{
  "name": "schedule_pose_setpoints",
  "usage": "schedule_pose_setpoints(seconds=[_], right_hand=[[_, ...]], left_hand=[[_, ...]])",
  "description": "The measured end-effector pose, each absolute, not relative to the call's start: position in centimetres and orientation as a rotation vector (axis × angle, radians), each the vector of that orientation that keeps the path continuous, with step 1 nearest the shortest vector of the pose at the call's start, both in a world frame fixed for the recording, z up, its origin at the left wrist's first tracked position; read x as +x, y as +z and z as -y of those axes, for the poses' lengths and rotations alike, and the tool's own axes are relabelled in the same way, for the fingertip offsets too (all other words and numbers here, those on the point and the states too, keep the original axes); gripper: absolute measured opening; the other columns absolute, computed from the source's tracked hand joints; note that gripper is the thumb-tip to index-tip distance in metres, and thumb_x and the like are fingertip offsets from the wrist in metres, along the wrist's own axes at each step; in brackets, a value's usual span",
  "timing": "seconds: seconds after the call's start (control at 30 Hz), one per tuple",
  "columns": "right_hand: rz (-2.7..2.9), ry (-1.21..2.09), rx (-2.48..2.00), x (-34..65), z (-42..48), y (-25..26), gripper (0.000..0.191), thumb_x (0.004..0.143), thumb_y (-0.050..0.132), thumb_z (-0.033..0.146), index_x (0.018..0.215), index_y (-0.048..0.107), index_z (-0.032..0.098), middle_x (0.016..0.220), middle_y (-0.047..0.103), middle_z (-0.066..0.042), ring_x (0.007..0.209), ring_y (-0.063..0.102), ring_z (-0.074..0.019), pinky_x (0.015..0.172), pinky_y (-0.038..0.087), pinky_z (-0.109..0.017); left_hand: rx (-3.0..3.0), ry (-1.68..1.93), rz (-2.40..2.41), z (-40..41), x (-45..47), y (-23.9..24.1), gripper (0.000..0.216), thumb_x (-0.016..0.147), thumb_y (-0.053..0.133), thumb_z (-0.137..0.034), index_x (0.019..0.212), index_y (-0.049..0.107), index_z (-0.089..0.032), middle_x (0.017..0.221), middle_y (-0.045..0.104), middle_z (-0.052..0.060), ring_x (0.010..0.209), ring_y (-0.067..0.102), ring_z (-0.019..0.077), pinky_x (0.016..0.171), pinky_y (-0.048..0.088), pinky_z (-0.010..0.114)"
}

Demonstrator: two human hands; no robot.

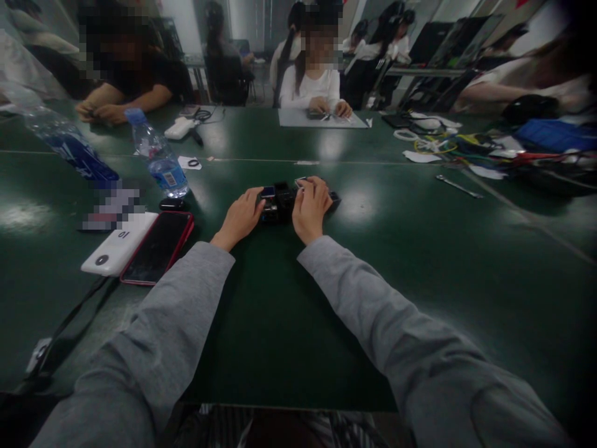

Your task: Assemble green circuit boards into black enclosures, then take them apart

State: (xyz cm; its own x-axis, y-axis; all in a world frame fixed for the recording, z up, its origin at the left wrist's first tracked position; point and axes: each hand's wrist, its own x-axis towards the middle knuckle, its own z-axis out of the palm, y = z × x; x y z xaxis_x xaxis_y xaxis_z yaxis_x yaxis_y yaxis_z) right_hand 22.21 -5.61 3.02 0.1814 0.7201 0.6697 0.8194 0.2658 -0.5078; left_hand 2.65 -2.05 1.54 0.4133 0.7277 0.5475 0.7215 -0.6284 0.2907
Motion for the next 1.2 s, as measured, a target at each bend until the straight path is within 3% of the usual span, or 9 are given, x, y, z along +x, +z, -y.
schedule_pose_setpoints(seconds=[0.1,0.33,0.5,0.7,0.97,1.2], right_hand=[[1.558,-0.191,-1.461,25.4,4.4,2.9,0.036,0.102,0.030,0.030,0.125,0.056,0.021,0.137,0.045,-0.015,0.132,0.038,-0.0323,0.111,0.027,-0.058],[1.359,-0.108,-1.535,30.7,1.7,1.0,0.032,0.100,0.034,0.033,0.112,0.059,0.017,0.116,0.057,-0.016,0.115,0.052,-0.0295,0.102,0.042,-0.053],[1.550,-0.093,-1.401,30.0,1.5,0.5,0.030,0.094,0.045,0.028,0.116,0.059,0.014,0.118,0.055,-0.017,0.114,0.053,-0.0281,0.104,0.044,-0.049],[1.588,-0.030,-1.377,29.7,1.6,0.6,0.032,0.097,0.038,0.028,0.113,0.062,0.016,0.120,0.055,-0.016,0.120,0.052,-0.0271,0.108,0.043,-0.050],[1.493,0.039,-1.425,29.9,1.5,0.5,0.059,0.105,0.019,0.053,0.108,0.066,0.017,0.114,0.062,-0.016,0.111,0.058,-0.0257,0.101,0.046,-0.048],[1.405,0.136,-1.466,29.8,2.1,1.0,0.076,0.103,0.010,0.068,0.107,0.068,0.018,0.113,0.067,-0.014,0.104,0.062,-0.0249,0.096,0.047,-0.044]], left_hand=[[2.641,1.027,-1.349,2.2,2.6,1.7,0.043,0.107,0.029,-0.040,0.139,0.044,-0.016,0.135,0.058,0.016,0.124,0.059,0.0259,0.104,0.049,0.043],[2.634,1.029,-1.355,2.2,2.5,1.8,0.044,0.107,0.028,-0.043,0.138,0.044,-0.017,0.134,0.059,0.015,0.121,0.061,0.0255,0.101,0.051,0.042],[2.620,0.994,-1.376,2.6,2.6,2.1,0.047,0.107,0.026,-0.046,0.139,0.043,-0.016,0.135,0.058,0.016,0.121,0.060,0.0261,0.101,0.051,0.043],[2.570,0.980,-1.348,2.8,2.5,2.5,0.056,0.103,0.032,-0.057,0.142,0.040,-0.018,0.141,0.051,0.017,0.125,0.058,0.0285,0.102,0.051,0.046],[2.650,0.875,-1.217,3.2,2.2,3.0,0.080,0.087,0.059,-0.068,0.150,0.032,-0.026,0.155,0.038,0.016,0.143,0.040,0.0350,0.112,0.039,0.056],[2.697,0.894,-1.225,3.3,2.4,3.0,0.072,0.089,0.067,-0.052,0.147,0.035,-0.025,0.152,0.042,0.015,0.139,0.044,0.0333,0.109,0.043,0.053]])
